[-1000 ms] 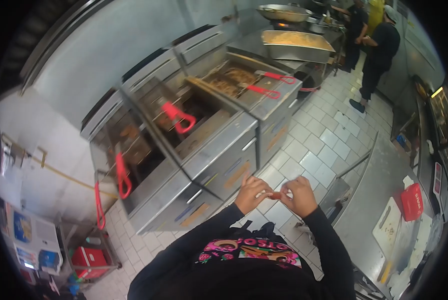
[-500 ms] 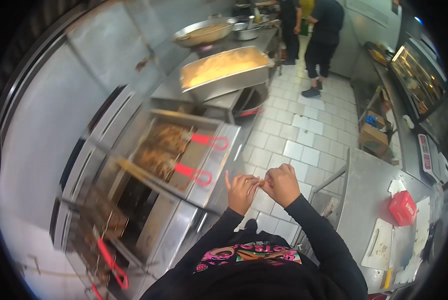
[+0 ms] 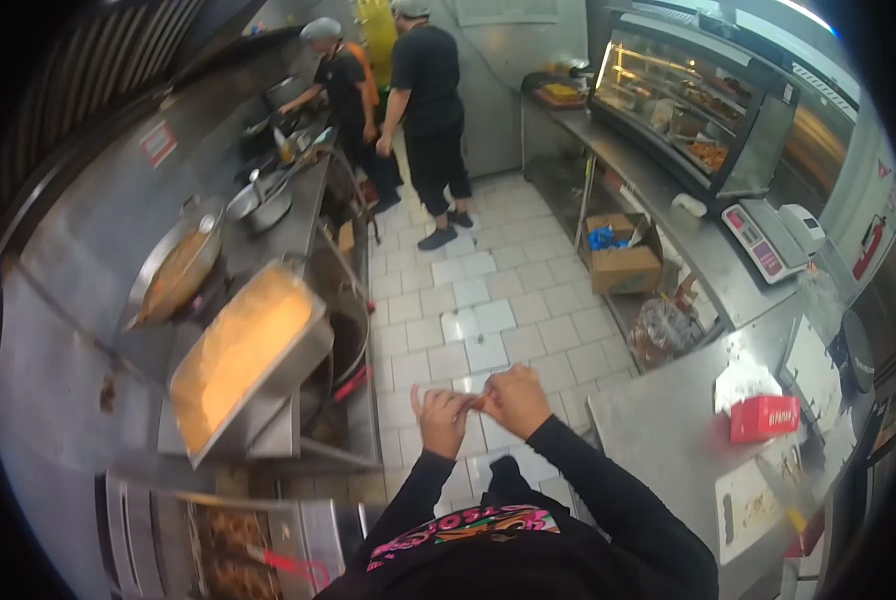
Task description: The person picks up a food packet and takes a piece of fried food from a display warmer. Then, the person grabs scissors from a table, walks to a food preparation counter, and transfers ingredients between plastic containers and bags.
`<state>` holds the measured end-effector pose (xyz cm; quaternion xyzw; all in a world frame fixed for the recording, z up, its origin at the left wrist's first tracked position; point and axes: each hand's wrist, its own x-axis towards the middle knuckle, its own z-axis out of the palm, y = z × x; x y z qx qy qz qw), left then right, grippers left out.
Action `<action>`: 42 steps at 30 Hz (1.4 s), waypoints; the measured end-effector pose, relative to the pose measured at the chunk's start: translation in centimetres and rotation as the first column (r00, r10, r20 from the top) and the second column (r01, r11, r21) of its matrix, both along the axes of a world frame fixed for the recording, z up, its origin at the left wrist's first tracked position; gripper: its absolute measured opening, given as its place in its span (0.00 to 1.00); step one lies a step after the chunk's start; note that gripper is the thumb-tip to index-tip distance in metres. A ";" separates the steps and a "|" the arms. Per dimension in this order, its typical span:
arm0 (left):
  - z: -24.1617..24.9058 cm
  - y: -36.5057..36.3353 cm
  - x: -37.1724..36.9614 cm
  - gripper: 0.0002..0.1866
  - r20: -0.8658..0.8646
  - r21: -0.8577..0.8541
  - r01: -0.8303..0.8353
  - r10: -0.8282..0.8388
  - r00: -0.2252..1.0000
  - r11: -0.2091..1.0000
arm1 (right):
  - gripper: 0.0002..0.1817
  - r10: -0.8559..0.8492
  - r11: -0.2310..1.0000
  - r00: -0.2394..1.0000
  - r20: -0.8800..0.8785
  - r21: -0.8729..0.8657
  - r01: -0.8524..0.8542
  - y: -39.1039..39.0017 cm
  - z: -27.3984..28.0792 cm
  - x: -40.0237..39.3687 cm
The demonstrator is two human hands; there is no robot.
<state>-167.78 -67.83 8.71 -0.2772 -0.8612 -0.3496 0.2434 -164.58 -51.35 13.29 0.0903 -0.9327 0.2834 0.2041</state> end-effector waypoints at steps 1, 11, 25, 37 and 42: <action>0.6 0.3 -2.4 0.06 0.004 -0.024 -0.023 0.023 1.000 0.999 | 0.09 0.053 0.998 0.998 0.039 -0.024 -0.052 0.5 0.5 -2.6; 0.2 -0.7 -24.6 0.05 -0.005 -0.059 -0.380 0.380 0.925 0.923 | 0.14 0.371 0.926 0.929 0.017 -0.078 -0.368 1.7 -0.2 -32.2; -2.3 6.0 -61.2 0.05 0.081 -0.101 -0.334 0.342 0.936 0.937 | 0.17 -0.459 0.862 0.214 0.863 0.373 0.344 32.3 -34.6 -40.6; -4.4 30.5 -81.4 0.05 0.190 -0.067 -0.050 0.062 0.980 0.996 | 0.15 -0.259 0.854 -0.016 0.966 0.237 0.464 47.3 -48.1 -48.4; -3.6 38.1 -87.5 0.07 0.241 -0.014 0.067 -0.061 0.969 0.998 | 0.14 -0.376 0.854 0.413 0.830 0.137 0.502 53.3 -32.0 -73.2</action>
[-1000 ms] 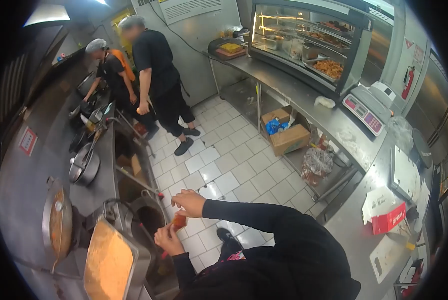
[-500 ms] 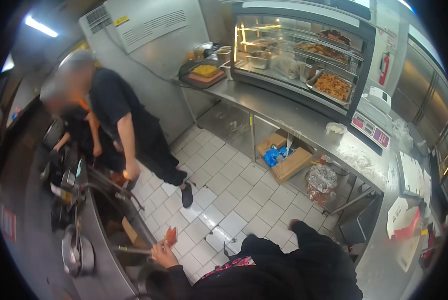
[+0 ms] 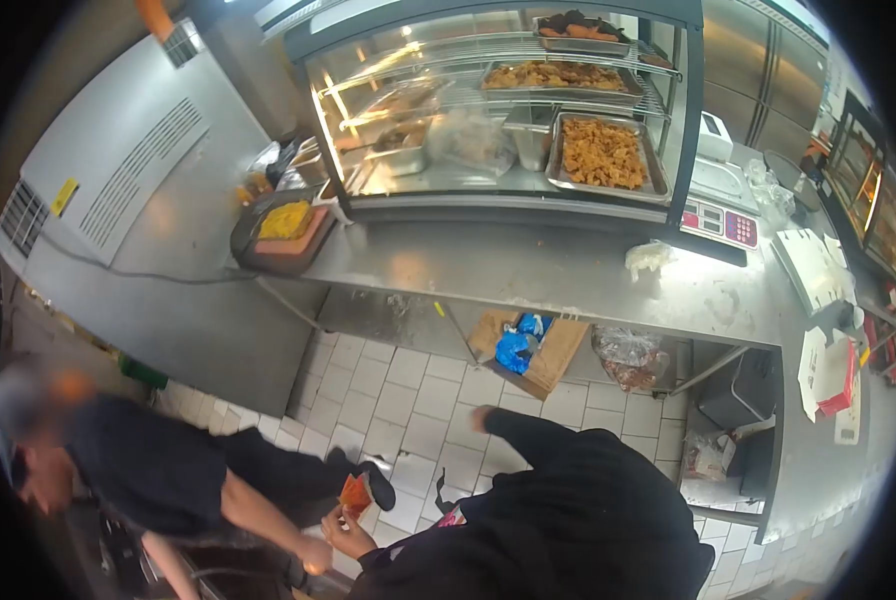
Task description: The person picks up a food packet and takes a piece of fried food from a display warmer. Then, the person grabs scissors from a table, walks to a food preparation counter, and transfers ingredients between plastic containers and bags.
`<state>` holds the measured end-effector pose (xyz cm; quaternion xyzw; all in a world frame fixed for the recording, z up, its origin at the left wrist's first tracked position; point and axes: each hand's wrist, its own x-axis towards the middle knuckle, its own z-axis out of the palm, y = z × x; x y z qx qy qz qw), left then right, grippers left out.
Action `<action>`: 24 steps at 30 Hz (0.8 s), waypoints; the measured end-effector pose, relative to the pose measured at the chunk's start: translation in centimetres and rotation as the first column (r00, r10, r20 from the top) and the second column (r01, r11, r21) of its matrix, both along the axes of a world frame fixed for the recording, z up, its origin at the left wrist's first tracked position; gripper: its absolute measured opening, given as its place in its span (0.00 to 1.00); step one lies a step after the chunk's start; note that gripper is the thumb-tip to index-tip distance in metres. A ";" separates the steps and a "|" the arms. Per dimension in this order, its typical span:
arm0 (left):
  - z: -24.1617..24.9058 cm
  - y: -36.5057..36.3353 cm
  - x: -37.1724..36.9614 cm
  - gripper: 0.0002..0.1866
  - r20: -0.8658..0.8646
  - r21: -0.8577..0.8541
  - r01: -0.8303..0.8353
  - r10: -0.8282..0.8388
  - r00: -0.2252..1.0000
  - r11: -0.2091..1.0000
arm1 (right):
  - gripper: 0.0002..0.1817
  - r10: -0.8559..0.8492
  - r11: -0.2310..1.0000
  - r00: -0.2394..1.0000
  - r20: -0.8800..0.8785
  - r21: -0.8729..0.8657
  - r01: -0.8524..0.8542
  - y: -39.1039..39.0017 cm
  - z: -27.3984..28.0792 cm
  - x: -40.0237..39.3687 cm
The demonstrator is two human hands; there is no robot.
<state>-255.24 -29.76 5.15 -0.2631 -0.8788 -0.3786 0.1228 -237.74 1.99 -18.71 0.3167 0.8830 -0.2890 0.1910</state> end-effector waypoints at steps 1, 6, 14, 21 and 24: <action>-0.3 1.1 -1.3 0.08 0.026 -0.024 0.000 0.001 1.000 1.000 | 0.15 0.477 0.873 0.853 -0.213 0.223 -0.433 2.1 -2.8 -4.4; -2.3 8.1 -7.1 0.11 0.028 -0.041 0.046 -0.045 0.999 0.998 | 0.12 0.023 0.996 0.788 -0.615 -0.055 -0.072 3.4 12.2 -11.5; -9.3 20.5 -18.1 0.03 0.142 -0.231 0.158 -0.128 0.982 0.960 | 0.11 -0.186 0.980 0.736 -0.651 -0.070 0.185 13.3 23.2 -7.7; -17.4 28.1 -22.3 0.08 0.236 -0.454 0.140 -0.033 0.971 0.880 | 0.09 -0.320 0.659 0.271 -0.908 -0.008 0.752 20.6 34.6 2.7; -18.0 30.0 -20.1 0.07 0.472 -0.182 0.114 -0.015 0.881 0.977 | 0.09 -0.259 0.465 0.255 -0.932 0.112 0.878 24.2 39.3 9.7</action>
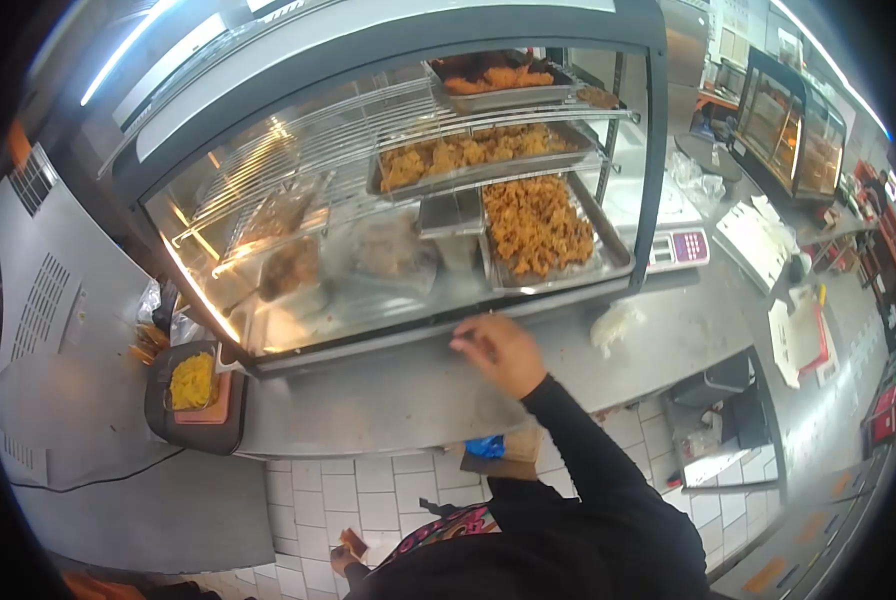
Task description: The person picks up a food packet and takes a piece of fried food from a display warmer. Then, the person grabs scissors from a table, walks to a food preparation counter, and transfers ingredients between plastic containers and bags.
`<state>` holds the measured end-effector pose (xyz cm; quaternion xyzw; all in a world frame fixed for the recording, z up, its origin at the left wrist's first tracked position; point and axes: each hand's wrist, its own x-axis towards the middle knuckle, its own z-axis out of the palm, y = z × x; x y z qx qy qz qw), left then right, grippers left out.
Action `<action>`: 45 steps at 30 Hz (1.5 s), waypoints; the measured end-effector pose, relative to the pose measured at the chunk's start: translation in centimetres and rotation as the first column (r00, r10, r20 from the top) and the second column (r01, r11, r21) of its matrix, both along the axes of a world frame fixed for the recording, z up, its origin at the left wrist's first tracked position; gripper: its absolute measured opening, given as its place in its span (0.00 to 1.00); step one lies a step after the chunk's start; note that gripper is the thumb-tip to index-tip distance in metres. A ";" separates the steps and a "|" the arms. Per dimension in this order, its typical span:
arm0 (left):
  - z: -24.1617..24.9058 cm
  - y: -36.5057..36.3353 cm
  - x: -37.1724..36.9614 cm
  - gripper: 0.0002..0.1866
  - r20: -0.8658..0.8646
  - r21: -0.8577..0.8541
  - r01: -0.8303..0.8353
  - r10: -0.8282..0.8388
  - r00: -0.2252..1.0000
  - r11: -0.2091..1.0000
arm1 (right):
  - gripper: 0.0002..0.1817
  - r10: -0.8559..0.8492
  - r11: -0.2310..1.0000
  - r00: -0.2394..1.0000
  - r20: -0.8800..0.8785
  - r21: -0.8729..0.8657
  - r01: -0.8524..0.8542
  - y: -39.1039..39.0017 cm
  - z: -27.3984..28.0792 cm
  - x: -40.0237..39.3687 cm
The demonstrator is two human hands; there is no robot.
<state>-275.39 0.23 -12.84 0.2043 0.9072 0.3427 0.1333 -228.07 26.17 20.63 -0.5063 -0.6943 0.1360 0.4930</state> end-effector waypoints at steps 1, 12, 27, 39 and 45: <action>0.2 0.3 1.5 0.09 -0.037 0.025 -0.021 0.022 0.999 0.999 | 0.09 -0.050 0.997 0.999 -0.005 0.065 0.051 1.4 1.3 2.3; -1.8 -1.4 17.3 0.08 -0.138 -0.227 -0.142 0.112 0.984 0.963 | 0.08 -0.207 0.909 0.896 0.392 0.416 0.028 16.3 12.2 12.6; -2.9 -5.4 22.6 0.09 0.015 -0.206 -0.398 0.409 0.912 0.894 | 0.24 -0.179 0.982 0.651 0.737 0.094 0.164 22.5 11.3 14.1; -3.0 -3.4 22.0 0.14 0.008 -0.166 -0.458 0.466 0.885 0.873 | 0.05 -0.147 0.978 0.944 0.297 0.185 0.094 21.7 10.0 14.4; -3.6 -4.2 22.5 0.26 -0.035 -0.207 -0.456 0.459 0.888 0.866 | 0.07 -0.275 0.914 0.908 0.317 0.379 0.144 21.6 9.7 14.5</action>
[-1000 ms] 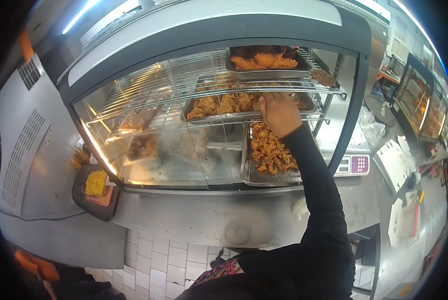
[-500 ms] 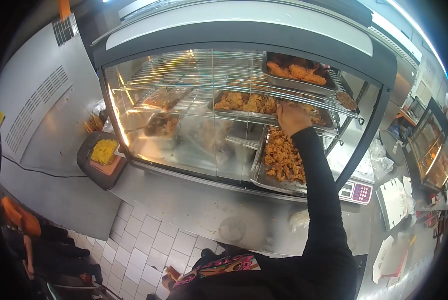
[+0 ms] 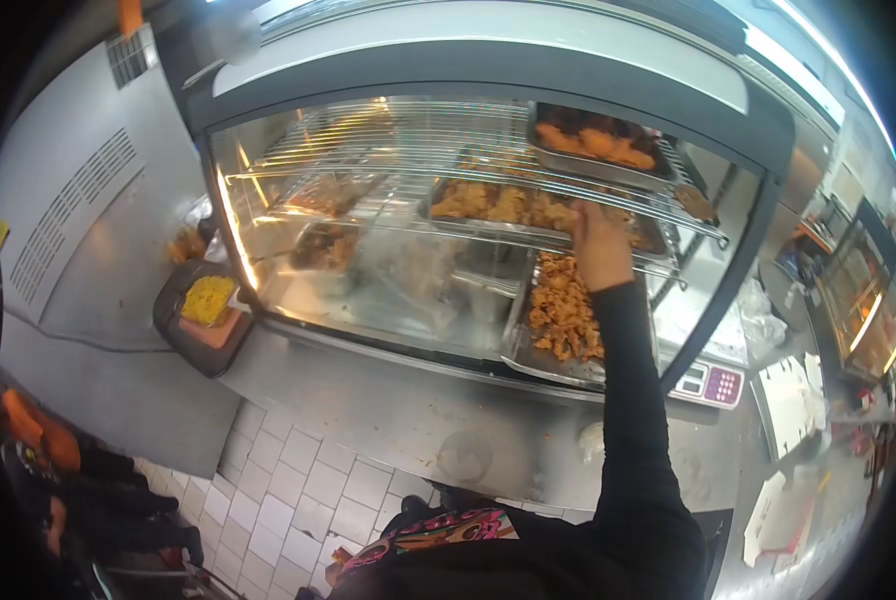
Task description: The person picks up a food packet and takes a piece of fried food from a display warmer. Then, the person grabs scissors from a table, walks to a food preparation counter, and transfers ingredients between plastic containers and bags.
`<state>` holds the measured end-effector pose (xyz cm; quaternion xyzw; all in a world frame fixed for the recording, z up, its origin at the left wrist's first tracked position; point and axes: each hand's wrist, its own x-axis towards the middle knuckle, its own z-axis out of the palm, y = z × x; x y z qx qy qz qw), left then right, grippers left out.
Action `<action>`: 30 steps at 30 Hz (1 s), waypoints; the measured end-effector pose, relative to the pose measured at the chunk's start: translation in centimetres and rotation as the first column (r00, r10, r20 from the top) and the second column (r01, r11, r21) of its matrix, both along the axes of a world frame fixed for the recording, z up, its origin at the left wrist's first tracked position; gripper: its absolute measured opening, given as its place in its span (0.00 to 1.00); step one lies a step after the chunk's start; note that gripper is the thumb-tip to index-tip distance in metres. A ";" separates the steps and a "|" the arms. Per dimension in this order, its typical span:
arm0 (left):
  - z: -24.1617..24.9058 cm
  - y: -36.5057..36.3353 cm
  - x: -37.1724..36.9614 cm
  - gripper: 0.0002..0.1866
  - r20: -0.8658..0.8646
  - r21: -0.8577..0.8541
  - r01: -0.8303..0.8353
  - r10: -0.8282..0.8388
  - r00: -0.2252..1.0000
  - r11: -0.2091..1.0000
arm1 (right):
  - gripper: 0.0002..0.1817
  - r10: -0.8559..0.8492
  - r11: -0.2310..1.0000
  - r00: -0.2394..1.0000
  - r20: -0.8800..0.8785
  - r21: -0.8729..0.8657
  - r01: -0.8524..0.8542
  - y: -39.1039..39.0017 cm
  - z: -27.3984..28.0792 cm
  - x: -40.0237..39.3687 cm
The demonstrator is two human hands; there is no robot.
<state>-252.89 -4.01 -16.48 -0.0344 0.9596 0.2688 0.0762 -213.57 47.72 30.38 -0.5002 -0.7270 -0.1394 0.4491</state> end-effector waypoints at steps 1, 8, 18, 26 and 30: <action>-0.3 -0.3 0.0 0.28 -0.008 -0.009 -0.006 0.006 1.000 1.000 | 0.07 0.000 1.000 1.000 0.018 0.009 0.000 0.0 -0.3 0.3; 2.2 -0.9 -2.0 0.37 0.256 -0.161 -0.060 0.100 0.961 0.985 | 0.23 0.416 0.874 0.812 -0.409 -0.068 -0.482 1.0 -6.7 4.3; 7.6 -2.5 -5.7 0.30 0.205 -0.094 -0.262 0.276 0.939 0.960 | 0.22 0.110 -0.216 0.141 -0.984 -0.162 -0.963 -13.7 -11.6 -18.3; 3.8 -13.5 -9.1 0.25 0.127 -0.171 -0.281 0.304 0.944 0.944 | 0.13 -0.169 -0.827 0.319 -0.933 -0.041 -0.561 -29.0 -15.8 -40.6; -0.8 -20.0 -10.5 0.26 0.051 -0.113 -0.296 0.303 0.952 0.949 | 0.12 -0.102 -0.940 0.334 -0.937 -0.019 -0.341 -34.8 -15.8 -51.1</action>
